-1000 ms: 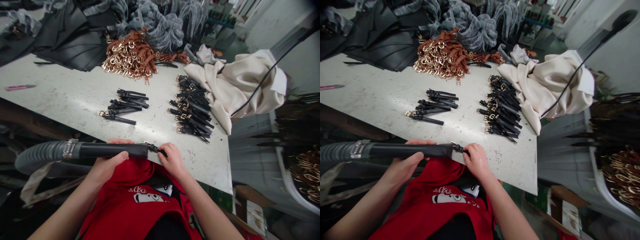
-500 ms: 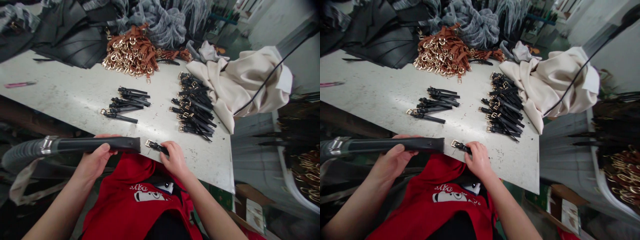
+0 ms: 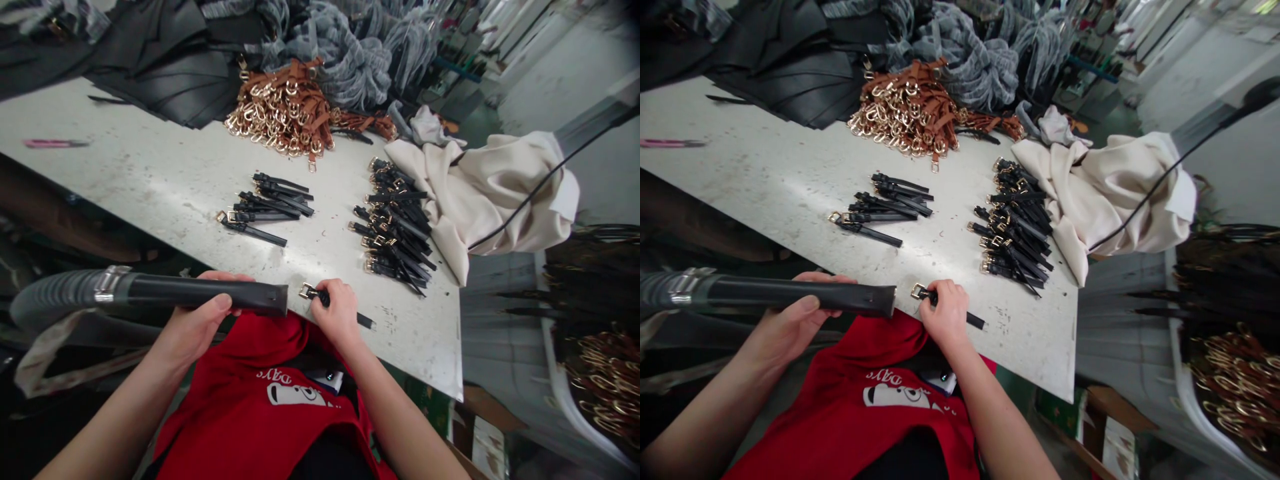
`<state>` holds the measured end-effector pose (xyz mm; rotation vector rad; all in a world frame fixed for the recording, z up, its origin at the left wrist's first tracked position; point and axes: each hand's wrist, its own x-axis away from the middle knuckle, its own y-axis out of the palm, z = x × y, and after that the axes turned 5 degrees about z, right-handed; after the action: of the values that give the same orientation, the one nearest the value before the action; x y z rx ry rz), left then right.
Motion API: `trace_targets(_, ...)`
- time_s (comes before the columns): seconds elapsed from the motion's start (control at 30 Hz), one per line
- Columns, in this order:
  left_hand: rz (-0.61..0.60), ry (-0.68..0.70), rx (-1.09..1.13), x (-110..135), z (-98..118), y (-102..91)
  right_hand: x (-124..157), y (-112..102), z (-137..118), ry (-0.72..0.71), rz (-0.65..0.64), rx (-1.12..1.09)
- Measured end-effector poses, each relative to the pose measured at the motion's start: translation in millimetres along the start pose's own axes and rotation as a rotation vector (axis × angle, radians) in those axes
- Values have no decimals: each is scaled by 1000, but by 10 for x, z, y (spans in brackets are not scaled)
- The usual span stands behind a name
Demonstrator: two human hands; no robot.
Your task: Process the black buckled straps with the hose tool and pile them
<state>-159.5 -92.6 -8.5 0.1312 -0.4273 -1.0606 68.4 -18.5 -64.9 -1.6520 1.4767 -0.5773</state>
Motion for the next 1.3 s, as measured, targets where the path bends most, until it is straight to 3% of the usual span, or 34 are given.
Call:
trace_targets(0.13, -10, 5, 40, 3, 4, -5, -2, 43, -57, 67, 31, -3)
trace_targets(0.5, -22, 7, 37, -5, -43, 9, -30, 107, -64, 58, 60, 80)
trace_targets(0.67, -48, 14, -17, 42, -41, -2, 74, -47, 80, 1, 134, -116)
trace_targets(0.8, -72, 33, -56, 31, -97, 150, 164, -164, 204, -30, 93, -30)
trace_targets(0.97, -203, 54, -114, -56, -247, 421, 157, -136, 214, -28, 13, 8)
trace_targets(1.13, -121, 52, -142, -86, -233, 433, 143, -124, 218, -34, 5, -8)
trace_targets(1.3, -152, 47, -104, -32, -255, 481, 152, -117, 231, -31, -12, 4)
